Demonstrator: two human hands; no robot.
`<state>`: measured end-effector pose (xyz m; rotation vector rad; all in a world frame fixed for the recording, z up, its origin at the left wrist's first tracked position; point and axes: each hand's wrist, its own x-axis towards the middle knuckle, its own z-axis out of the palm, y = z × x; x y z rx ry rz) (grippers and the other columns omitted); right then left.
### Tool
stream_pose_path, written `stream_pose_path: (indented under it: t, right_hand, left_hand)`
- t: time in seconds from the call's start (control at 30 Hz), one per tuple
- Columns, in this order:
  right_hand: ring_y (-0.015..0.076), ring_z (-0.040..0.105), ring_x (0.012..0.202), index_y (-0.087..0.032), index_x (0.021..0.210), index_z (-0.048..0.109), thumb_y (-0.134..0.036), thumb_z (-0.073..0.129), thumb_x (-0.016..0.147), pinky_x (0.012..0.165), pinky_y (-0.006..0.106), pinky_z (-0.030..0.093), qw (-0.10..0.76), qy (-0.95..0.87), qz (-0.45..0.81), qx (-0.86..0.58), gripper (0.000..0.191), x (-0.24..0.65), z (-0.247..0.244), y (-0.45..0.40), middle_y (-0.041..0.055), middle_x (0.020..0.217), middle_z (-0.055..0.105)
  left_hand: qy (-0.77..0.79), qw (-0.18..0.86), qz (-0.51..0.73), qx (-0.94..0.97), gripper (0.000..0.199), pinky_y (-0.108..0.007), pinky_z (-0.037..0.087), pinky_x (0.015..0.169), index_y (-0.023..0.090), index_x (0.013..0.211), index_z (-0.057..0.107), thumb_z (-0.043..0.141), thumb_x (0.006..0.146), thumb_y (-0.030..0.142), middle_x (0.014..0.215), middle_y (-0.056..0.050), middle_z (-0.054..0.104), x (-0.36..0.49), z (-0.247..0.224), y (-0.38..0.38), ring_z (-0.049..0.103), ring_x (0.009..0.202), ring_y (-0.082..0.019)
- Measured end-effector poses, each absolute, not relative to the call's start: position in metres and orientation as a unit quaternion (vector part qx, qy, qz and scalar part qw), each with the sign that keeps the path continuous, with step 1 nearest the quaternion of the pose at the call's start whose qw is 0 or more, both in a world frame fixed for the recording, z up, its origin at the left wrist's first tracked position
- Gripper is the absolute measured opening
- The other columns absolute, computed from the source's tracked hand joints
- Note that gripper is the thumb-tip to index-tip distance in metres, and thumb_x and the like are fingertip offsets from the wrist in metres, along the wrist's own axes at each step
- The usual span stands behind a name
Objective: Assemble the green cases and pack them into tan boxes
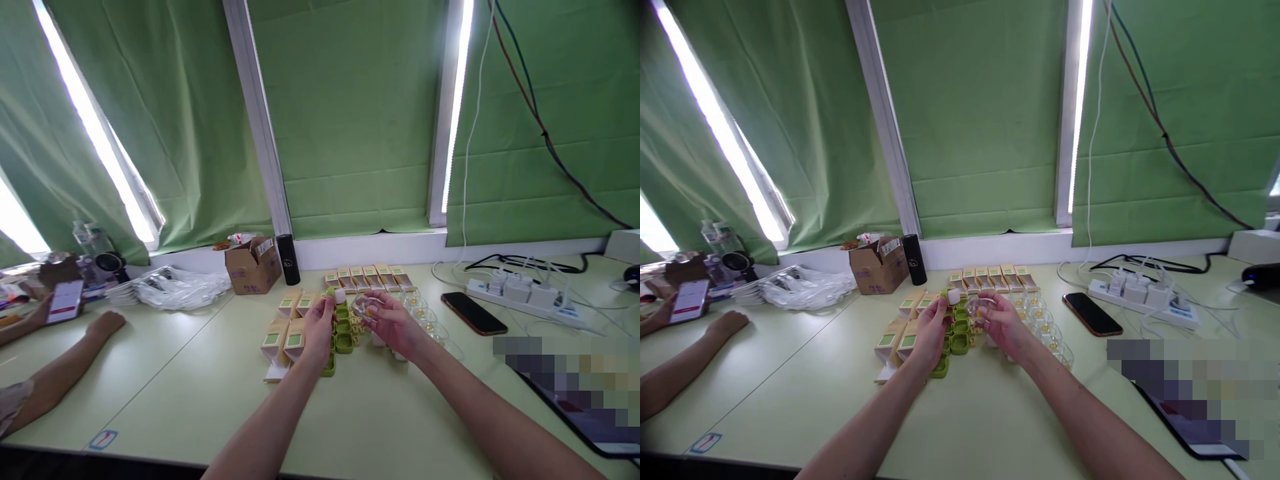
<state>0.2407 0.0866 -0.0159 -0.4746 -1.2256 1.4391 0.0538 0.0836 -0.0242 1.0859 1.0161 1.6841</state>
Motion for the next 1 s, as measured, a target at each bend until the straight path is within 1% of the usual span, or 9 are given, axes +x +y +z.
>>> stream_pose_path:
  t: [0.17, 0.3, 0.4, 0.53, 0.63, 0.77, 0.83, 0.9, 1.0]
  right_hand:
    - [0.0292, 0.076, 0.100, -0.025, 0.122, 0.061, -0.047, 0.089, 0.075, 0.079, 0.044, 0.065, 0.581, -0.514, 0.588, -0.230, 0.059, 0.236, -0.033, 0.084, 0.0127, 0.117, 0.078]
    - [0.0256, 0.075, 0.095, -0.026, 0.123, 0.054, -0.046, 0.094, 0.070, 0.080, 0.046, 0.066, 0.598, -0.515, 0.562, -0.247, 0.070, 0.231, -0.036, 0.081, 0.0082, 0.114, 0.075]
    - [0.0249, 0.073, 0.095, -0.026, 0.124, 0.052, -0.046, 0.096, 0.065, 0.078, 0.042, 0.066, 0.615, -0.533, 0.511, -0.276, 0.076, 0.227, -0.039, 0.081, 0.0090, 0.116, 0.074]
    - [0.0201, 0.070, 0.084, -0.026, 0.125, 0.059, -0.043, 0.091, 0.071, 0.078, 0.039, 0.064, 0.604, -0.583, 0.426, -0.337, 0.065, 0.225, -0.046, 0.078, 0.0098, 0.125, 0.071]
    - [0.0225, 0.067, 0.087, -0.027, 0.122, 0.066, -0.039, 0.085, 0.078, 0.076, 0.040, 0.064, 0.592, -0.633, 0.346, -0.360, 0.049, 0.227, -0.047, 0.074, 0.0099, 0.126, 0.070]
    - [0.0263, 0.066, 0.096, -0.026, 0.118, 0.071, -0.034, 0.083, 0.080, 0.091, 0.048, 0.061, 0.608, -0.668, 0.239, -0.356, 0.040, 0.228, -0.046, 0.071, 0.0109, 0.127, 0.068]
    - [0.0281, 0.068, 0.103, -0.026, 0.116, 0.071, -0.037, 0.084, 0.080, 0.095, 0.048, 0.060, 0.619, -0.649, 0.268, -0.350, 0.040, 0.226, -0.048, 0.073, 0.0111, 0.125, 0.068]
    - [0.0296, 0.070, 0.107, -0.024, 0.116, 0.070, -0.043, 0.085, 0.079, 0.094, 0.047, 0.061, 0.627, -0.607, 0.341, -0.350, 0.045, 0.223, -0.050, 0.076, 0.0112, 0.119, 0.071]
    - [0.0288, 0.073, 0.103, -0.022, 0.117, 0.068, -0.052, 0.087, 0.078, 0.089, 0.044, 0.063, 0.634, -0.549, 0.425, -0.340, 0.052, 0.220, -0.054, 0.080, 0.0103, 0.110, 0.075]
  left_hand:
    - [0.411, 0.418, 0.677, 0.444, 0.059, -0.024, 0.046, 0.062, 0.018, 0.082, 0.071, 0.079, 0.072, 0.076, 0.069, 0.002, 0.058, 0.054, -0.026, 0.086, 0.054, 0.066, -0.013]
    - [0.407, 0.416, 0.677, 0.451, 0.059, -0.023, 0.046, 0.062, 0.018, 0.084, 0.072, 0.079, 0.073, 0.075, 0.070, 0.002, 0.059, 0.053, -0.029, 0.088, 0.054, 0.067, -0.012]
    - [0.403, 0.411, 0.681, 0.453, 0.058, -0.022, 0.045, 0.061, 0.017, 0.083, 0.073, 0.080, 0.073, 0.074, 0.070, 0.001, 0.060, 0.053, -0.029, 0.087, 0.052, 0.064, -0.011]
    - [0.398, 0.414, 0.685, 0.448, 0.055, -0.021, 0.043, 0.059, 0.017, 0.083, 0.075, 0.083, 0.072, 0.070, 0.072, 0.001, 0.063, 0.055, -0.025, 0.083, 0.051, 0.062, -0.010]
    - [0.378, 0.437, 0.681, 0.449, 0.053, -0.022, 0.047, 0.061, 0.018, 0.089, 0.077, 0.085, 0.072, 0.067, 0.073, 0.000, 0.066, 0.057, -0.020, 0.079, 0.056, 0.063, -0.011]
    - [0.361, 0.439, 0.685, 0.457, 0.049, -0.024, 0.053, 0.066, 0.018, 0.088, 0.077, 0.087, 0.072, 0.064, 0.070, 0.001, 0.066, 0.059, -0.015, 0.073, 0.063, 0.067, -0.014]
    - [0.362, 0.434, 0.681, 0.466, 0.049, -0.025, 0.055, 0.070, 0.019, 0.088, 0.077, 0.087, 0.072, 0.064, 0.070, 0.000, 0.067, 0.059, -0.014, 0.072, 0.066, 0.071, -0.015]
    - [0.365, 0.428, 0.673, 0.479, 0.050, -0.026, 0.056, 0.072, 0.019, 0.092, 0.078, 0.086, 0.073, 0.064, 0.073, -0.001, 0.069, 0.059, -0.014, 0.072, 0.068, 0.075, -0.016]
    - [0.369, 0.416, 0.660, 0.504, 0.052, -0.027, 0.058, 0.076, 0.019, 0.099, 0.079, 0.085, 0.075, 0.064, 0.084, -0.005, 0.075, 0.059, -0.017, 0.073, 0.071, 0.080, -0.018]
